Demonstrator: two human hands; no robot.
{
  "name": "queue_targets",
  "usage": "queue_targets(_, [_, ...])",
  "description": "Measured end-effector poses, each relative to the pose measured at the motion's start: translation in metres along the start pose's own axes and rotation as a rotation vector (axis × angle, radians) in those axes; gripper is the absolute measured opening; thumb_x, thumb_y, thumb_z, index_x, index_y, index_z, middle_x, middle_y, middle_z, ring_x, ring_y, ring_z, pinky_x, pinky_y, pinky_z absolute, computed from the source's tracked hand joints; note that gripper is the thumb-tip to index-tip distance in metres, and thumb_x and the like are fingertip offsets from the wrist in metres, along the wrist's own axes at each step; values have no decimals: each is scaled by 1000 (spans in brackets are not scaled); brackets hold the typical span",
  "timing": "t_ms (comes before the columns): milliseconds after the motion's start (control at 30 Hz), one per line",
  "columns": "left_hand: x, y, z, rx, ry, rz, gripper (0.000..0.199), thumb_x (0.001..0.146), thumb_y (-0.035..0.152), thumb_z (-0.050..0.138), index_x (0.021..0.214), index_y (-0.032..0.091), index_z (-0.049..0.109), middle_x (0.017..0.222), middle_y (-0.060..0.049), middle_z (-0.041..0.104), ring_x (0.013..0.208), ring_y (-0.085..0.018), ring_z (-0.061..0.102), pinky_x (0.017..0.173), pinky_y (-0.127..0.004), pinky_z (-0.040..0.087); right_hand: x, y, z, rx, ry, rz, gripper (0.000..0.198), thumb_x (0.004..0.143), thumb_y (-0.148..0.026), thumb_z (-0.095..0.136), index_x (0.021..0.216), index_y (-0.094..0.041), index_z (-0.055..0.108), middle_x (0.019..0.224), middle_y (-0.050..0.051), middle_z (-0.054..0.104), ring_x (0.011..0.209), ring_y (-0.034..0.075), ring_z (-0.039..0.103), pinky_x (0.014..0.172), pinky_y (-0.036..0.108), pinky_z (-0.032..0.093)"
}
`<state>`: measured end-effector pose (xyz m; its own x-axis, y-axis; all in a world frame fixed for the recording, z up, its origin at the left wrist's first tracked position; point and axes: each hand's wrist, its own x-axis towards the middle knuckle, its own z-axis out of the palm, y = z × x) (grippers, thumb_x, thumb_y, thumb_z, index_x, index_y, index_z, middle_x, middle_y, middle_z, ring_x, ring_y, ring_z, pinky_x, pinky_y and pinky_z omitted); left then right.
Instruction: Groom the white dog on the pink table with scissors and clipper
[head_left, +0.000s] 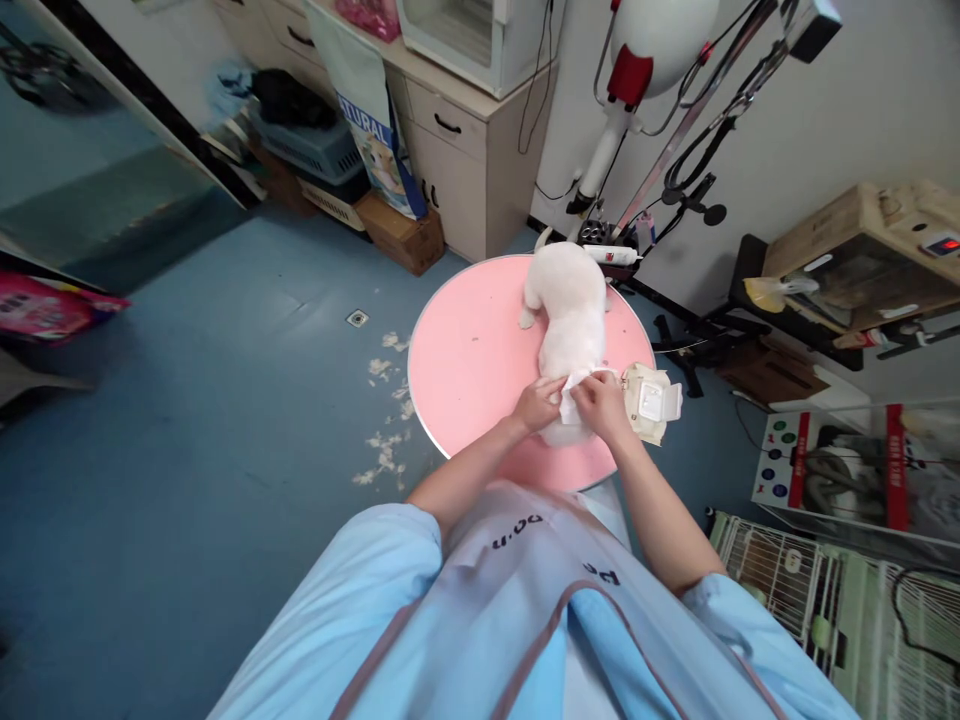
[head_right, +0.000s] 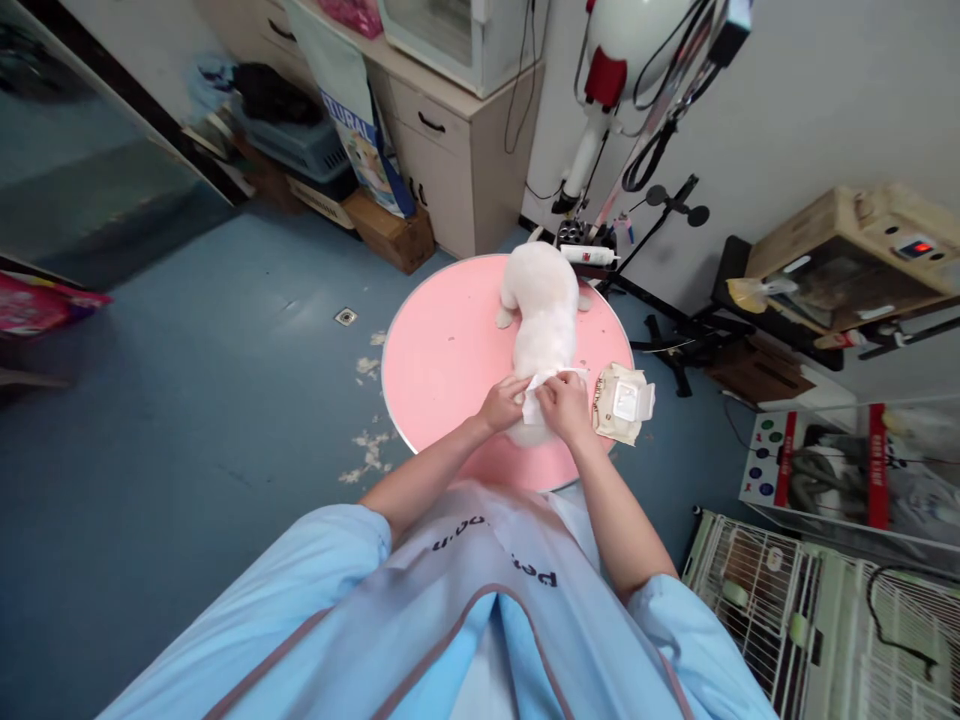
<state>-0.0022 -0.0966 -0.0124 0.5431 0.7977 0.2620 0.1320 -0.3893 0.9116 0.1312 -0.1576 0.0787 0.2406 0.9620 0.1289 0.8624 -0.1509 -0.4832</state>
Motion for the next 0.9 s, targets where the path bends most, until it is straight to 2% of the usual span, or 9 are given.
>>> queue_targets(67, [1, 1, 3, 20, -33, -1, 37, 83, 22, 59, 120, 20, 66, 101, -7, 70, 90, -19, 64, 85, -30, 51, 8, 5, 7, -32, -79, 17, 20, 83, -32, 52, 73, -19, 65, 79, 7, 57, 81, 22, 54, 79, 35, 44])
queue_targets(133, [2, 3, 8, 23, -30, -4, 36, 82, 24, 61, 117, 19, 66, 99, -7, 70, 89, -20, 64, 85, -30, 51, 12, 15, 13, -32, -85, 38, 20, 82, -28, 49, 70, -19, 62, 75, 6, 57, 77, 21, 54, 74, 33, 44])
queue_targets(300, [5, 7, 15, 35, -21, 24, 29, 80, 30, 65, 107, 20, 68, 96, -6, 71, 87, -20, 65, 82, -30, 51, 2, 38, 16, 2, 72, 174, 25, 83, -31, 43, 62, -21, 50, 67, 3, 55, 68, 18, 50, 66, 30, 40])
queue_targets(400, [7, 9, 15, 48, -64, 49, 23, 81, 24, 62, 103, 20, 68, 92, -6, 71, 86, -20, 66, 81, -29, 50, -6, 42, 19, 33, 97, 167, 25, 81, -35, 47, 60, -22, 46, 65, 1, 52, 66, 16, 48, 65, 28, 38])
queue_targets(467, [8, 10, 14, 69, -80, 46, 24, 80, 23, 63, 103, 19, 67, 93, -6, 71, 88, -21, 66, 82, -30, 50, -11, 43, 22, 27, 94, 189, 26, 80, -34, 47, 58, -22, 43, 62, 0, 50, 65, 16, 46, 64, 28, 38])
queue_targets(567, [8, 11, 14, 112, -87, 16, 32, 75, 28, 69, 106, 18, 66, 95, -7, 70, 89, -23, 65, 82, -31, 49, -20, 43, 25, 40, 193, 293, 29, 86, -34, 39, 59, -22, 44, 61, 0, 49, 63, 16, 44, 63, 28, 38])
queue_targets(667, [10, 10, 13, 119, -114, 18, 28, 77, 29, 68, 103, 19, 65, 91, -5, 70, 86, -21, 66, 79, -28, 48, -29, 36, 21, 11, 198, 125, 29, 89, -32, 37, 70, -20, 55, 77, 5, 55, 76, 19, 50, 72, 31, 42])
queue_targets(767, [13, 8, 11, 136, -137, 37, 26, 79, 30, 68, 102, 18, 65, 90, -6, 70, 85, -21, 66, 76, -27, 48, -33, 26, 16, -137, 10, -95, 25, 88, -27, 42, 79, -19, 64, 92, 9, 56, 89, 22, 50, 82, 34, 41])
queue_targets(900, [17, 5, 10, 195, -172, 36, 26, 80, 34, 67, 101, 18, 64, 91, -6, 71, 86, -20, 66, 75, -26, 47, -22, 28, 15, -199, -161, -110, 24, 89, -25, 44, 82, -18, 67, 89, 9, 56, 84, 21, 50, 78, 33, 41])
